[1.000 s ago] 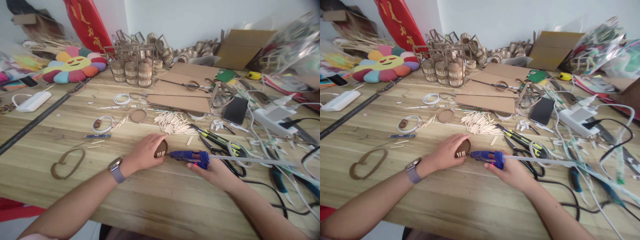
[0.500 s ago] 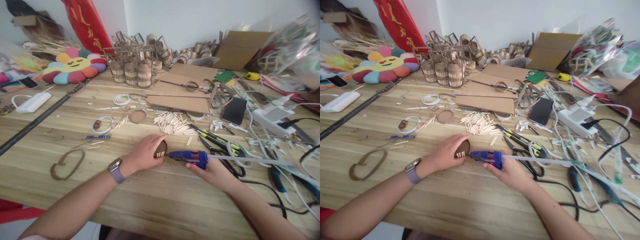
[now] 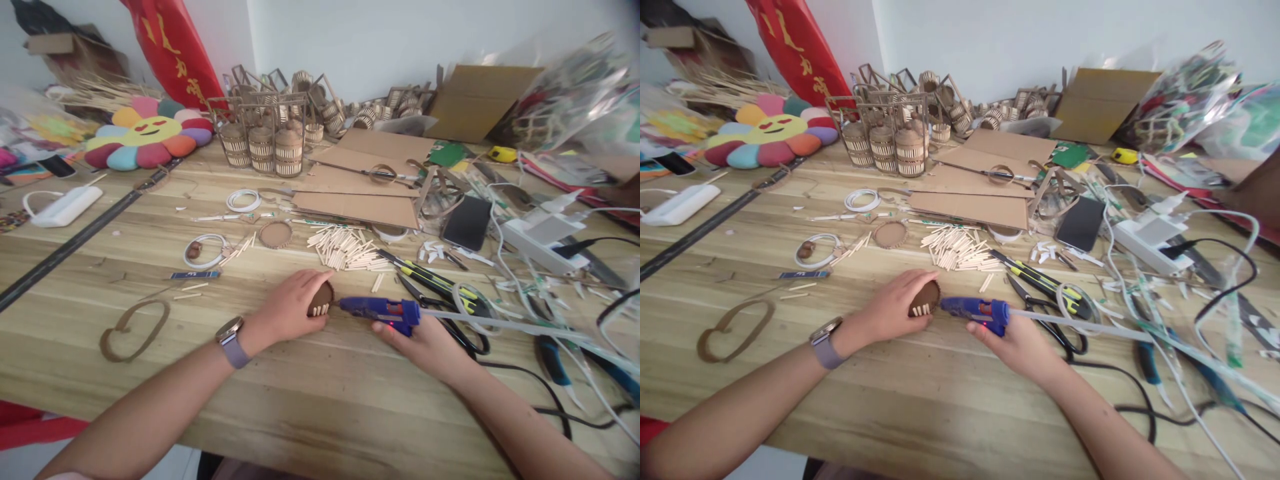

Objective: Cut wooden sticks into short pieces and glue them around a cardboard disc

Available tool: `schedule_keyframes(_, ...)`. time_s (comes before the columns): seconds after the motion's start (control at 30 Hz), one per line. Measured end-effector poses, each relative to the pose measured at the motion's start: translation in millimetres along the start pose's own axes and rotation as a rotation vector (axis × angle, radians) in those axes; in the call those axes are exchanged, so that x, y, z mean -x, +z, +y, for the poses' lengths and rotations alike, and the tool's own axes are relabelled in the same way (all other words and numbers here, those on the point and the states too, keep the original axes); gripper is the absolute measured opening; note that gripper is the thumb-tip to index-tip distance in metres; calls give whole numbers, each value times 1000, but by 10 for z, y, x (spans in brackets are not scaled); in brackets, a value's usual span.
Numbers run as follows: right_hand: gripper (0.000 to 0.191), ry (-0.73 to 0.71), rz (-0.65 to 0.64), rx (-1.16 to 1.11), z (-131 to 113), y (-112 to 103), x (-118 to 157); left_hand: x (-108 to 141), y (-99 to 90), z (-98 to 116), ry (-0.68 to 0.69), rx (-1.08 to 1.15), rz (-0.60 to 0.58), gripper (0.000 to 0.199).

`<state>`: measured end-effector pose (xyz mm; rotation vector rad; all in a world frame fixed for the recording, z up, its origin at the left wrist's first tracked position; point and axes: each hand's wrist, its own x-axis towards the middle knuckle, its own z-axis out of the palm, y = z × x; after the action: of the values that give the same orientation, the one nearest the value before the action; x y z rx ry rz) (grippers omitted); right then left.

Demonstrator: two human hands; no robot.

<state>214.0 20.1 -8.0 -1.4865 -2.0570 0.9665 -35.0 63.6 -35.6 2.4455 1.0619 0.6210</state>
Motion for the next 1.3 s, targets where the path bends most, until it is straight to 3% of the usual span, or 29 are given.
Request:
schedule_keyframes(0.1,45,53,-1,-88,0,-103,6,1,1,-6,9,-3,5,70)
schedule_keyframes(0.3,60,136,-575,-298,-15,-363,27,1,-14,0,12,-17,5,68)
schedule_keyframes(0.4,63,233,-653,-276,-34,-375,38,4,-10,-9,7,-15,3,68)
schedule_keyframes(0.5,58,170,-617,-81,-39,-377,71,8,-6,-21,13,-13,4,68)
schedule_keyframes(0.63,54,27,-470,269,-48,-427,92,2,-14,-19,19,-8,-5,68)
schedule_keyframes(0.8,28,-45,-43,613,-33,-431,-83,-16,-20,-15,41,-3,-5,65)
schedule_keyframes(0.87,20,-117,37,753,-28,-405,-208,-18,-15,-21,45,-4,-5,64)
schedule_keyframes(1.03,23,-322,-136,885,-70,-335,-468,-11,-5,-37,27,13,0,67)
schedule_keyframes(1.3,15,-317,-148,855,55,-310,-553,-18,-17,-34,40,23,-3,66)
